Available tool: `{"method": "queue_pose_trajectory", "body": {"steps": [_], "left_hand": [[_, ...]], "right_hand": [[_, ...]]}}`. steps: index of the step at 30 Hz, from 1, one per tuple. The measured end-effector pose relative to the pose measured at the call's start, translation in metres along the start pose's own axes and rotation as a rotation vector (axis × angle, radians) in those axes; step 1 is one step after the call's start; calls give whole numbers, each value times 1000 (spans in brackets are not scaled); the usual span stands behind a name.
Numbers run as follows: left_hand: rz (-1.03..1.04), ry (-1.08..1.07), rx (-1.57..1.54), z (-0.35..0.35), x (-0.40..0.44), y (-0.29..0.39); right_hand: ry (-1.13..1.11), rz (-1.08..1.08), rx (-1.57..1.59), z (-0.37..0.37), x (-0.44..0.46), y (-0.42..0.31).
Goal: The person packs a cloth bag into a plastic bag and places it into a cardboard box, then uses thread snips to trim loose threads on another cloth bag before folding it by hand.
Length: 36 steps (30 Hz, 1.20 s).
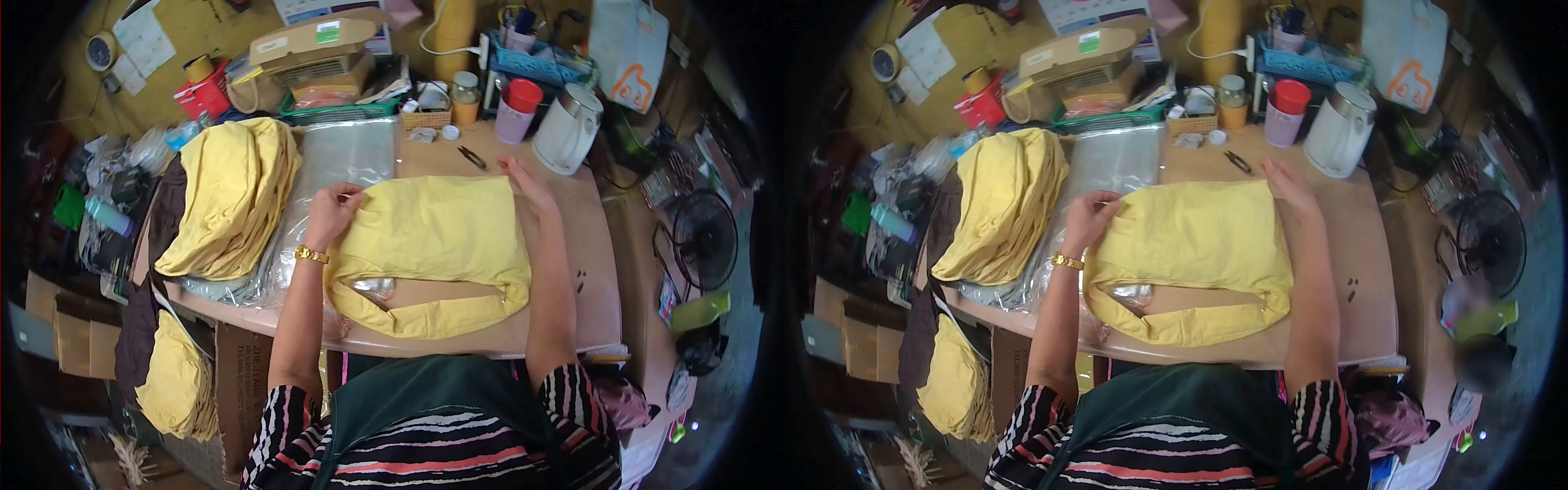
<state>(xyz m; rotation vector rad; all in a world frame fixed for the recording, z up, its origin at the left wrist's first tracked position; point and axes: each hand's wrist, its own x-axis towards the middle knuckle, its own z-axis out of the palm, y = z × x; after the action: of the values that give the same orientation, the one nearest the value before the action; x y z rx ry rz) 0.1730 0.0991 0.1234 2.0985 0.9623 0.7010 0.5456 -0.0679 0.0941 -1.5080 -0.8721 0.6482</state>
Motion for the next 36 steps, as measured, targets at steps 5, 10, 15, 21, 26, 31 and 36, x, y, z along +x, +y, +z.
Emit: {"method": "queue_pose_trajectory", "body": {"steps": [5,10,15,21,26,31,36], "left_hand": [[126,95,234,14,2,-13],[-37,344,-75,1,4,12],[517,387,297,-14,-43,79],[517,-372,339,18,-125,70],[484,-174,490,27,-123,16],[479,-131,463,18,-126,-1],[435,-127,475,15,-137,31]], "right_hand": [[-13,-40,-71,9,-44,3],[173,-174,-637,-7,-25,-19],[129,-266,-390,5,-86,-90],[-268,-577,-807,51,-192,-57],[-166,-705,-934,25,-189,0],[-49,-624,-890,2,-182,-20],[-149,-636,-891,9,-190,-37]]}}
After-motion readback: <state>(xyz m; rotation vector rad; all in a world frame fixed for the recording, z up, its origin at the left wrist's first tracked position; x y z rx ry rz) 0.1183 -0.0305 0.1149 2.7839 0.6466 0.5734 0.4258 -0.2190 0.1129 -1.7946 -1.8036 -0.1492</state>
